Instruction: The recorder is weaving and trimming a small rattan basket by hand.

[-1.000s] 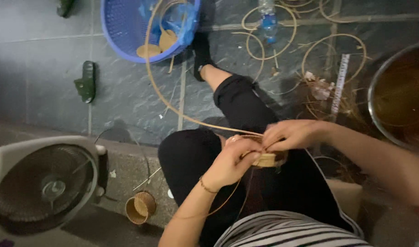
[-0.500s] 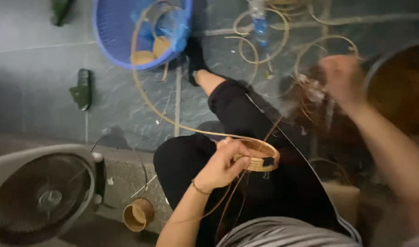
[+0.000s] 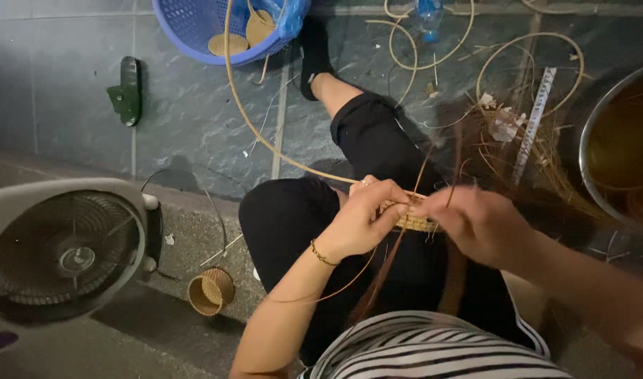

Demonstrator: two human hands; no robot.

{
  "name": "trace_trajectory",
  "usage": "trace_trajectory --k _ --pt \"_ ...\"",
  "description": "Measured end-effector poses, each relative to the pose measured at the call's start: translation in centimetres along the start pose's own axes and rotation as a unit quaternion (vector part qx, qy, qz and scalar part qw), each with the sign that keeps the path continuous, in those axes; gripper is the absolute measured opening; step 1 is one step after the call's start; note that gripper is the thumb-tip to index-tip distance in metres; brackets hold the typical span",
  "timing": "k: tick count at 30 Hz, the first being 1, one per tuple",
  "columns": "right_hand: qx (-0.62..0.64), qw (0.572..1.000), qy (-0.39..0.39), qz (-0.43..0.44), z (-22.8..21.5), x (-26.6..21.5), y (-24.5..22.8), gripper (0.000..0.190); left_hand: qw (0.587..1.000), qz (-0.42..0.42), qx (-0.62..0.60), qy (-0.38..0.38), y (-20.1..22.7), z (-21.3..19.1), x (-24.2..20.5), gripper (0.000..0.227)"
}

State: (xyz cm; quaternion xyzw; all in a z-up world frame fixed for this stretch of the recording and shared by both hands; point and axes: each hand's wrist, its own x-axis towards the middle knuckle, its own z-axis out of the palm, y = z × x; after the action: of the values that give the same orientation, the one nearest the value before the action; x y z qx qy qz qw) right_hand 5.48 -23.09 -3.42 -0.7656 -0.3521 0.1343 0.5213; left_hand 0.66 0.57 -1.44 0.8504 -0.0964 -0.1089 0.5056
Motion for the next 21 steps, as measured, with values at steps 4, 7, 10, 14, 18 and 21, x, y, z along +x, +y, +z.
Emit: trace_trajectory --k 4,7,10,14,18,21 --pt "-0.221 0.948 -0.219 0.074 2.6 -2.5 3.1 0.015 1.0 0.012 0.013 0.012 0.3 0.3 -0.6 0.009" --pt "0.125 0.979 -0.136 0.089 -0.7 1.4 3.3 0.013 0.999 0.026 0.036 0.022 0.1 0.0 -0.6 0.007" --pt "0.154 0.948 -0.263 0.092 2.0 3.0 13.0 0.03 0.996 0.085 -0.031 0.015 0.3 -0.6 -1.2 0.011" --pt "-0.121 0.956 -0.252 -0.088 3.0 3.2 11.5 0.028 0.996 0.073 -0.009 -0.052 0.1 -0.8 -2.2 0.008" --pt "0.057 0.895 -0.076 0.436 -1.7 6.8 14.4 0.043 0.994 0.077 -0.057 -0.055 -0.5 -1.1 -1.3 0.015" --pt "-0.039 0.951 -0.163 0.259 0.4 5.5 16.1 0.029 0.993 0.055 -0.073 -0.072 -0.3 -1.0 -2.2 0.019"
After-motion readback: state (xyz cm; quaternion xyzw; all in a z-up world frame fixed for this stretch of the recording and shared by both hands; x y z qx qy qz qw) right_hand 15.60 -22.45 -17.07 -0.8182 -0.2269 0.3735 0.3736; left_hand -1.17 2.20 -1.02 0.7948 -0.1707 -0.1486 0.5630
